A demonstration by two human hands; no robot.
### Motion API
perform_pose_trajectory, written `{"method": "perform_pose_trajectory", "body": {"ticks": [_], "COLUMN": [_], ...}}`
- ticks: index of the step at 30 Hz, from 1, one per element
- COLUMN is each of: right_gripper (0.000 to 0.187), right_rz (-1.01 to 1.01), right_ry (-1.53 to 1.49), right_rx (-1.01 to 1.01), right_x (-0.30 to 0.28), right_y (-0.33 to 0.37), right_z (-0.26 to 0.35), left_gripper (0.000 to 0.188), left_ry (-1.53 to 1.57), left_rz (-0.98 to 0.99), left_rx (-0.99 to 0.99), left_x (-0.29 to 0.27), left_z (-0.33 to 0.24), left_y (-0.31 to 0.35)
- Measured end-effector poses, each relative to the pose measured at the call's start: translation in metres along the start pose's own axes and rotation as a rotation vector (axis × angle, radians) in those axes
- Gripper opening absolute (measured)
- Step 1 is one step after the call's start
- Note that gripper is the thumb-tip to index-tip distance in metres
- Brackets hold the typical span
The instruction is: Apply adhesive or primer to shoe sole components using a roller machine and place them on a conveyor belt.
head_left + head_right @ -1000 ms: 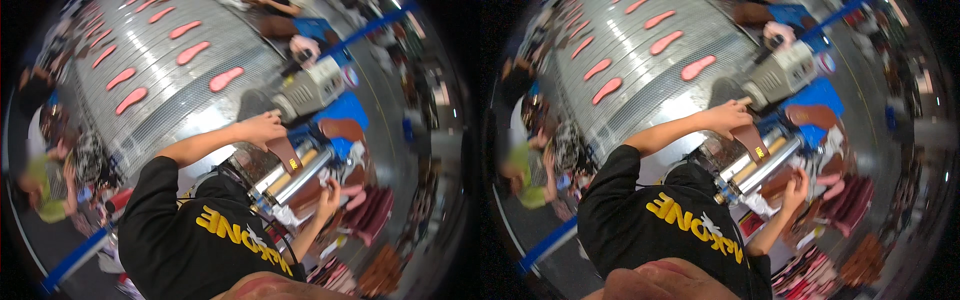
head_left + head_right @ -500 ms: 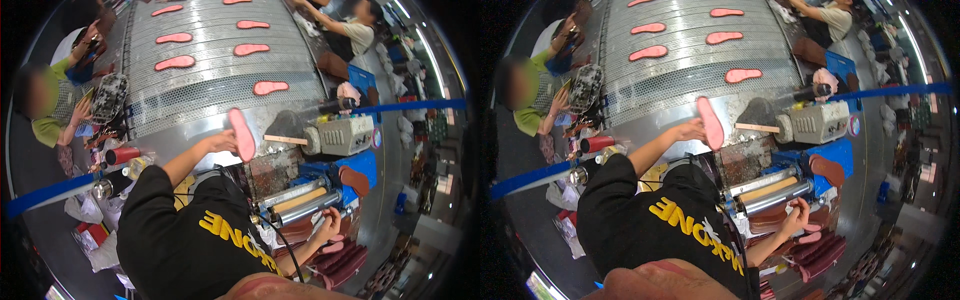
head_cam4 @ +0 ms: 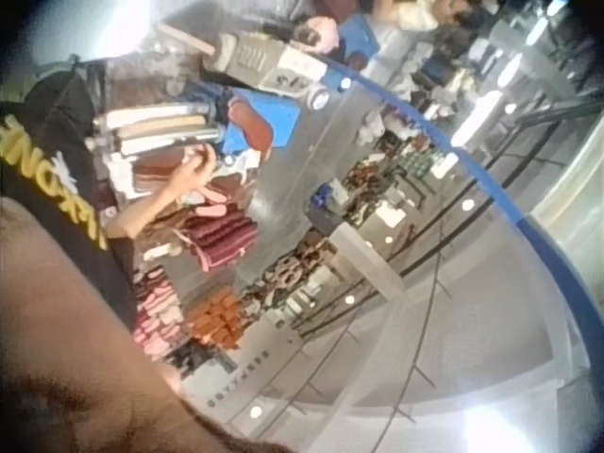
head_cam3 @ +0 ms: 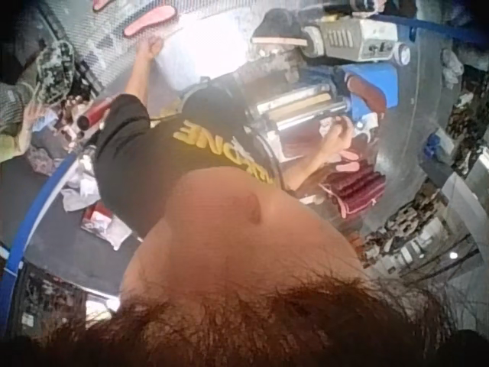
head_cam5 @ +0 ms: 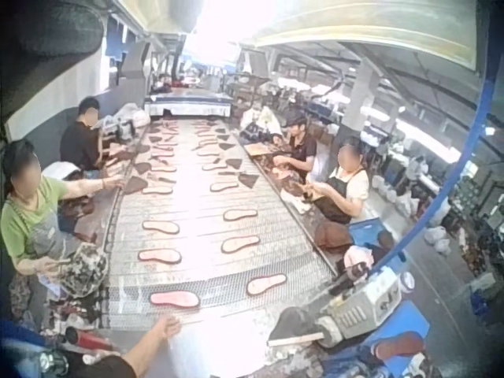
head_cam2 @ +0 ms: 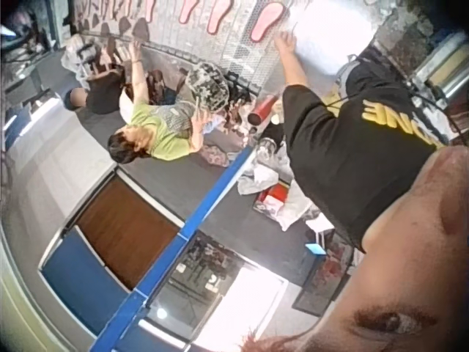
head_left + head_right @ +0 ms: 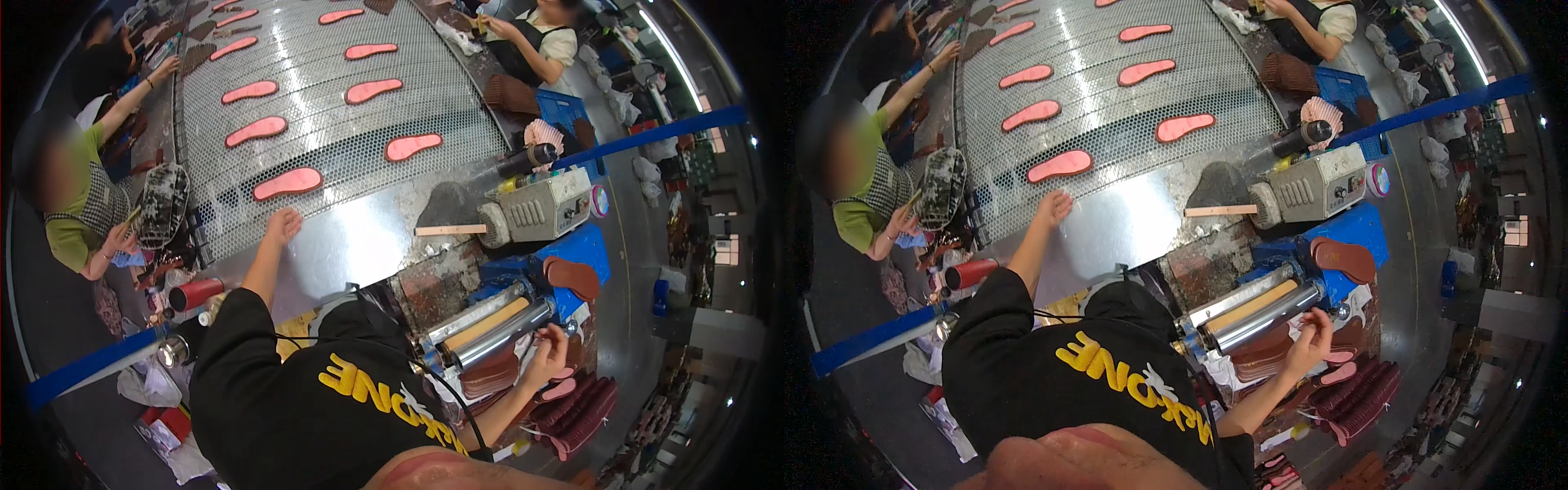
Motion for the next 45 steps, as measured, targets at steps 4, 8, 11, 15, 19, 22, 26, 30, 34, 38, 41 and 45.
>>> {"method": "perform_pose_trajectory", "body": {"ticks": [4,8,11,15,19,22,26,30,34,38,41,45], "right_gripper": [0.034,0.056,0.06,0.06,0.056,0.051,0.045,0.04,0.033,0.023,0.019,0.024], "right_rz": [0.089,0.283,0.457,0.54,0.412,0.431,0.468,0.393,0.174,-0.209,-0.512,-0.446], "right_ry": [0.615,1.014,1.291,1.263,1.18,1.06,0.922,0.906,0.862,0.286,0.236,0.118], "right_rx": [-0.265,-0.396,-0.113,-0.054,0.105,0.019,-0.078,-0.207,-0.243,-0.202,-0.015,-0.04], "right_x": [0.015,0.065,0.079,0.077,0.08,0.064,0.058,0.057,0.03,-0.035,-0.068,-0.055], "right_y": [-0.056,-0.108,-0.113,-0.116,-0.114,-0.113,-0.118,-0.112,-0.106,-0.086,-0.062,-0.038], "right_z": [0.017,-0.006,-0.047,-0.059,-0.032,-0.04,-0.041,-0.032,-0.013,-0.018,-0.037,-0.052], "left_gripper": [0.016,0.016,0.022,0.022,0.026,0.03,0.035,0.039,0.041,0.042,0.045,0.043], "left_ry": [-0.568,-1.216,-1.598,-1.919,-1.865,-1.986,-2.062,-2.113,-2.14,-2.231,-2.384,-2.314], "left_rz": [-0.039,0.065,0.256,0.013,-0.067,0.009,0.086,0.09,0.134,0.152,0.387,0.182], "left_rx": [0.111,0.208,0.373,0.505,0.402,0.368,0.297,0.228,0.212,0.267,0.407,0.19], "left_x": [0.044,0.081,0.095,0.095,0.096,0.101,0.109,0.115,0.114,0.119,0.123,0.111], "left_z": [0.023,0.075,0.118,0.141,0.142,0.139,0.135,0.135,0.134,0.143,0.134,0.128], "left_y": [0.011,0.0,-0.004,0.005,0.013,0.009,0.011,0.013,0.014,-0.007,-0.004,-0.027]}}
Point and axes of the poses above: each hand's wrist, its own y-axis away from the middle knuckle, its own x-axis out of the palm, z = x × y, the point moved 3 cm from there along -y, towards the middle knuckle, and after that the axes turned 15 degrees about -x, right-handed, at the moved point
